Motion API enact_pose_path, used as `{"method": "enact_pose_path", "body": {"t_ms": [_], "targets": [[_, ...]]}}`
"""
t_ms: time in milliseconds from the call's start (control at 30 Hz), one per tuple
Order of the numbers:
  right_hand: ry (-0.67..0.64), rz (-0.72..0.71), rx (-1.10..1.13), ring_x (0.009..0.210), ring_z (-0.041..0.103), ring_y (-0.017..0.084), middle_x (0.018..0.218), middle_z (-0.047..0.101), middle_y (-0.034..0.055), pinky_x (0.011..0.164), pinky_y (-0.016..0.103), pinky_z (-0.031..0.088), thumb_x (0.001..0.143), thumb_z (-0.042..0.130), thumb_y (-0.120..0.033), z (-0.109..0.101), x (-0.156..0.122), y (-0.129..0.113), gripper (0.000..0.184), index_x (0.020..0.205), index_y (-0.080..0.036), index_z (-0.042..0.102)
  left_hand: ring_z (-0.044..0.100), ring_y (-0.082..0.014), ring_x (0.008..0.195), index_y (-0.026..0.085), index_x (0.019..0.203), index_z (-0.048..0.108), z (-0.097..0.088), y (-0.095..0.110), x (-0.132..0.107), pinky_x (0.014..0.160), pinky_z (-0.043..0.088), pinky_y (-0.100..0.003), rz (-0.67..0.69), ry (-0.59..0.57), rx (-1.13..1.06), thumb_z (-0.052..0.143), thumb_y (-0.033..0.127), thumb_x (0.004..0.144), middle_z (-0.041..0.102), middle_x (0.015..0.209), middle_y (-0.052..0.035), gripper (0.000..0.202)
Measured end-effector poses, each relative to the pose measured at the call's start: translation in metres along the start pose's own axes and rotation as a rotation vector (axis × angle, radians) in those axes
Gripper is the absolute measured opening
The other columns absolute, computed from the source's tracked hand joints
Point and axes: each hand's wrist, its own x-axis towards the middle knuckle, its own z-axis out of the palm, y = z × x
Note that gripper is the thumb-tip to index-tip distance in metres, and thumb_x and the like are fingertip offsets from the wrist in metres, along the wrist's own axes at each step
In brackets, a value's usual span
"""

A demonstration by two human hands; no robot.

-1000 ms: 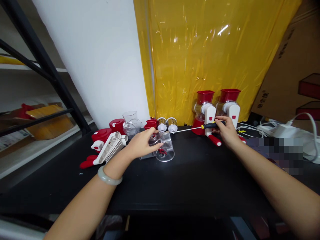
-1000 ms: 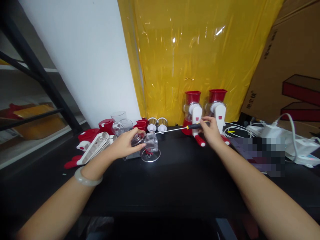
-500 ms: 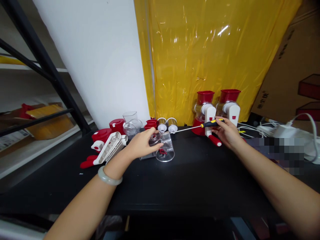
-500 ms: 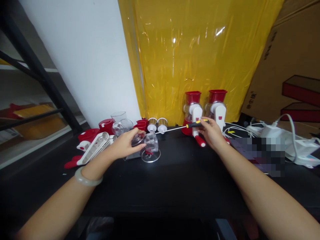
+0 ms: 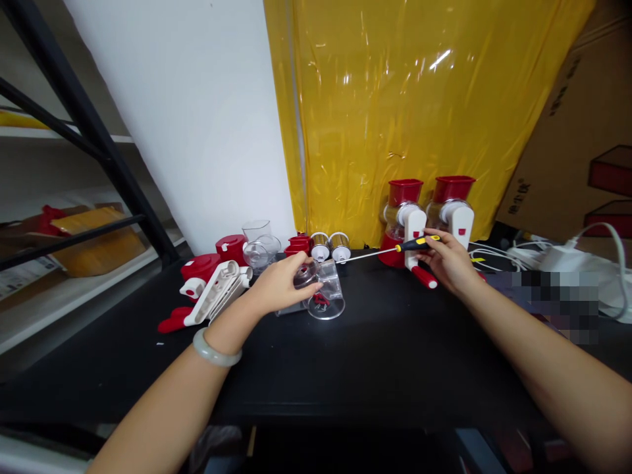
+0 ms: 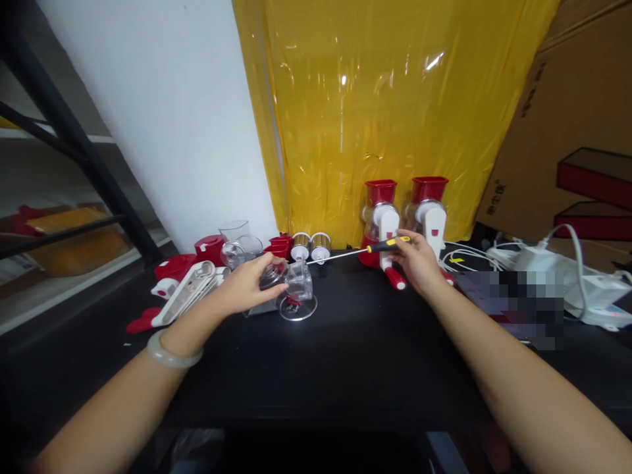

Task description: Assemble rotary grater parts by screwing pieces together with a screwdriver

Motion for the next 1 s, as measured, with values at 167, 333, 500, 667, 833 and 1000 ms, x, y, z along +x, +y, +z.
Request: {"method": "enact_pose_path", "body": {"t_ms": [167,333,500,667,833,1000], "targets": [[-0.008,-0.029,0.006,0.074,0.068,0.016,0.086,0.066,-0.0001,0.064,0.032,0.059,0.069,0.081,-0.036,0.001,0.000,0.001,0.037,0.100,-0.026,0.062,0.071,-0.0286,0.096,0.023,0.112,0.058,0.000,0.000,0.000,0.085,0.055,-0.042,0.007,0.007,-0.008,0.064,0.051,0.089,0.072,0.108,-0.0095,0.037],[0.031,-0.048,-0.029,0.065,0.068,0.016,0.081,0.067,-0.0015,0.063,0.032,0.060,0.070,0.078,-0.037,0.002,0.002,0.006,0.035,0.099,-0.026,0.062,0.070,-0.0291,0.099,0.022,0.112,0.058,0.000,0.000,0.000,0.087,0.055,-0.044,-0.002,-0.002,-0.002,0.064,0.052,0.089,0.072,0.112,-0.0104,0.038],[0.077,-0.061,-0.170,0.054,0.064,0.017,0.074,0.066,-0.0011,0.053,0.033,0.058,0.077,0.074,-0.052,-0.002,0.005,0.009,0.036,0.098,-0.027,0.060,0.070,-0.0287,0.100,0.022,0.112,0.057,0.000,-0.001,0.000,0.089,0.054,-0.045,0.003,-0.001,0.009,0.064,0.051,0.090,0.072,0.114,-0.0109,0.038],[0.085,-0.119,-0.299,0.049,0.057,0.016,0.070,0.063,-0.0007,0.046,0.031,0.051,0.080,0.069,-0.061,-0.006,0.006,0.010,0.037,0.091,-0.026,0.061,0.070,-0.0289,0.098,0.023,0.112,0.058,0.000,0.000,0.000,0.087,0.055,-0.045,0.006,0.002,-0.002,0.064,0.052,0.089,0.072,0.112,-0.0108,0.037],[0.077,-0.076,-0.243,0.050,0.054,0.014,0.072,0.060,-0.0009,0.046,0.029,0.048,0.077,0.071,-0.055,-0.005,0.008,0.011,0.033,0.089,-0.026,0.060,0.070,-0.0294,0.099,0.024,0.112,0.059,0.000,0.000,0.000,0.085,0.056,-0.045,0.012,0.019,-0.018,0.065,0.051,0.088,0.073,0.110,-0.0108,0.037],[0.037,-0.037,-0.079,0.062,0.056,0.015,0.080,0.059,0.0008,0.048,0.029,0.049,0.073,0.072,-0.042,0.001,0.006,0.006,0.025,0.087,-0.026,0.059,0.070,-0.0294,0.099,0.024,0.112,0.059,0.000,0.000,0.000,0.086,0.056,-0.044,0.012,0.021,-0.011,0.065,0.051,0.088,0.073,0.111,-0.0110,0.037]]}}
